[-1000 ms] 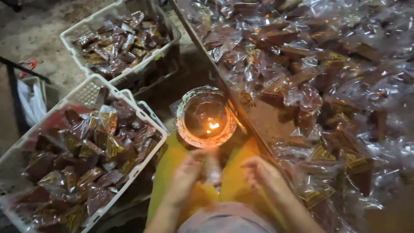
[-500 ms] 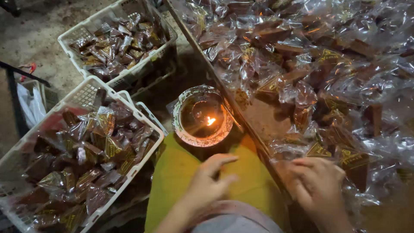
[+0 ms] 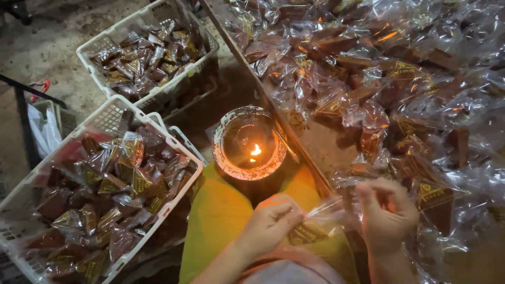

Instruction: Sealing plastic bags containing food items using a candle flame and placing them into baskets

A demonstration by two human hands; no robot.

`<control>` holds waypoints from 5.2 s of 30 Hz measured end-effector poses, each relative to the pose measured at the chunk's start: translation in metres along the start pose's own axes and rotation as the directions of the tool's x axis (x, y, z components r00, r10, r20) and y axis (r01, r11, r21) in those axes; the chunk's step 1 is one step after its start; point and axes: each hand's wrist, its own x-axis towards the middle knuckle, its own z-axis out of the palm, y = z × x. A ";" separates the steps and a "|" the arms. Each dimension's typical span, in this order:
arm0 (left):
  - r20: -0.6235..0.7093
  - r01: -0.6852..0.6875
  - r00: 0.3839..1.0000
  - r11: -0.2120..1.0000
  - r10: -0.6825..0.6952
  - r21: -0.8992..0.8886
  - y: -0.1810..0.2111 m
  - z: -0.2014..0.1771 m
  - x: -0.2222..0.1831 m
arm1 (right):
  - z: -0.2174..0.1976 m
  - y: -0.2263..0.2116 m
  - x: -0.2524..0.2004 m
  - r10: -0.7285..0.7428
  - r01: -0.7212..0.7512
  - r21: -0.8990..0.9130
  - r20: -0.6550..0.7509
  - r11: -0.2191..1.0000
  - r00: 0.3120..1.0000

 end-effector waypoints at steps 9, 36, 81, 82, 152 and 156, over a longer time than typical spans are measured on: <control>-0.240 0.019 0.971 0.997 -0.002 0.068 -0.004 -0.038 0.003 | 0.006 0.020 -0.018 0.276 -0.582 0.121 0.791 0.804 0.547; 0.023 0.615 0.744 0.671 -0.668 -0.413 -0.098 -0.024 0.017 | 0.170 0.098 -0.023 0.449 -0.519 -0.028 0.541 0.854 0.711; -0.920 -0.192 0.118 0.901 -0.373 -0.390 -0.058 -0.143 -0.073 | -0.139 0.132 0.075 0.113 0.004 -0.889 0.063 0.458 0.992; -0.917 -0.188 0.124 0.898 -0.380 -0.398 -0.064 -0.147 -0.076 | -0.166 0.161 0.079 0.320 -0.029 -0.977 0.041 0.210 0.947; -0.206 0.582 0.809 0.799 -0.551 0.149 -0.032 -0.022 0.007 | 0.072 0.040 -0.050 0.524 -0.844 0.244 0.692 0.477 0.497; -0.052 0.139 0.990 0.932 -0.129 0.335 -0.016 -0.025 -0.002 | 0.061 0.075 -0.051 0.584 -0.827 0.125 0.650 0.549 0.486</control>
